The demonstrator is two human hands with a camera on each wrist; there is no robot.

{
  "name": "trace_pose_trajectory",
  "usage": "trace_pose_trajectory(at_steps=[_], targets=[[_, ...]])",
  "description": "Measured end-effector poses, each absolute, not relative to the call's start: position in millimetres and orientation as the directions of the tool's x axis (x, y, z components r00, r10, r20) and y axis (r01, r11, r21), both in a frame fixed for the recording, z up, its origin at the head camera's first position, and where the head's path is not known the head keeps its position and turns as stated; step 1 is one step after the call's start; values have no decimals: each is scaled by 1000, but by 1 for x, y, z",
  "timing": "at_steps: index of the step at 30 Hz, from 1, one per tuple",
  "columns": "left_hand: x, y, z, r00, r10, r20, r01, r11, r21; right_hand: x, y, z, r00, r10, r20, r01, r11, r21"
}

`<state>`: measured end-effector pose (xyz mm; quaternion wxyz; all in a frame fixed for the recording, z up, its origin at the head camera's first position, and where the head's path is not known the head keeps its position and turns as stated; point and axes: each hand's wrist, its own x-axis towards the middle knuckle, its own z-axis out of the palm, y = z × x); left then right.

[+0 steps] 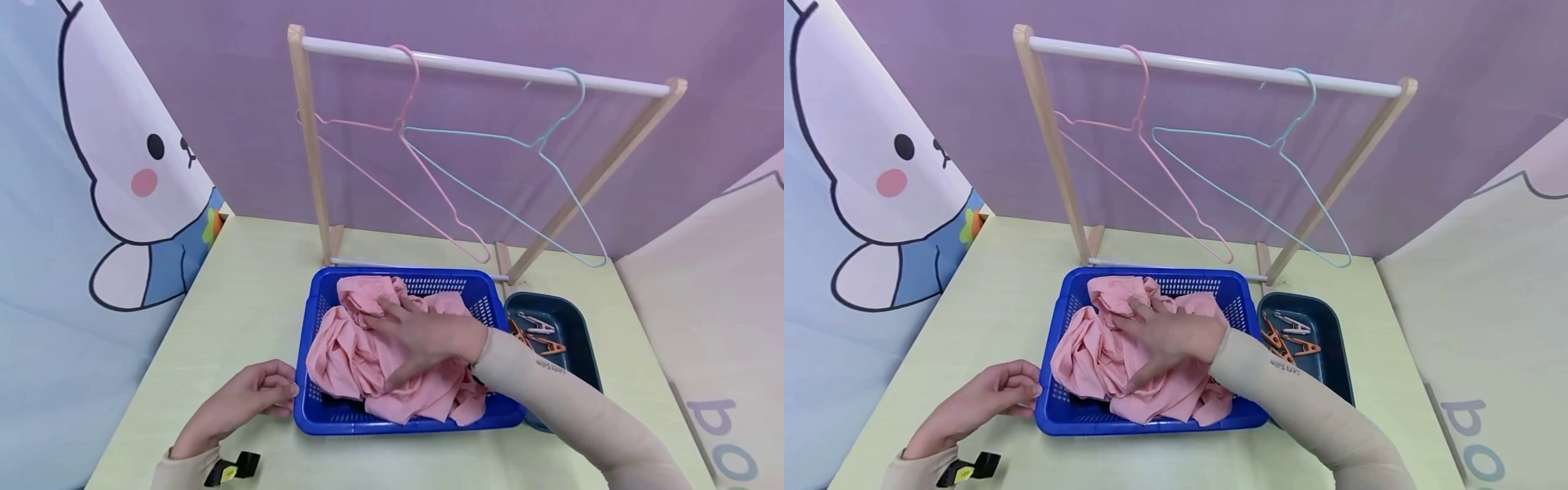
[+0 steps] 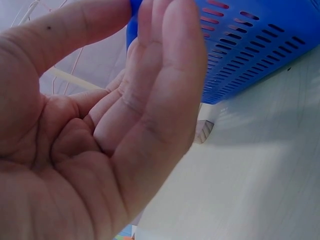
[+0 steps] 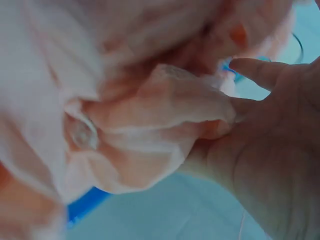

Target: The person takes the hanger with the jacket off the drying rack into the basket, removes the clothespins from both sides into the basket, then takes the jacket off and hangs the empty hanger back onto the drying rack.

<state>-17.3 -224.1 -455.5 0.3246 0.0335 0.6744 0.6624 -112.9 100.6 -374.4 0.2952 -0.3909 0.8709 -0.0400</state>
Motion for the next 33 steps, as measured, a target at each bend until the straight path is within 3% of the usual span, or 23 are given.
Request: trace_pose_trajectory(at_steps=[15, 33], targets=[[-16, -222, -453, -797, 464, -386, -373, 123, 919, -96, 90, -418, -545, -675, -497, -748, 660, -76], [-32, -223, -449, -830, 401, -389, -335, 199, 921, -102, 86, -417, -599, -653, -463, -711, 700, -67]])
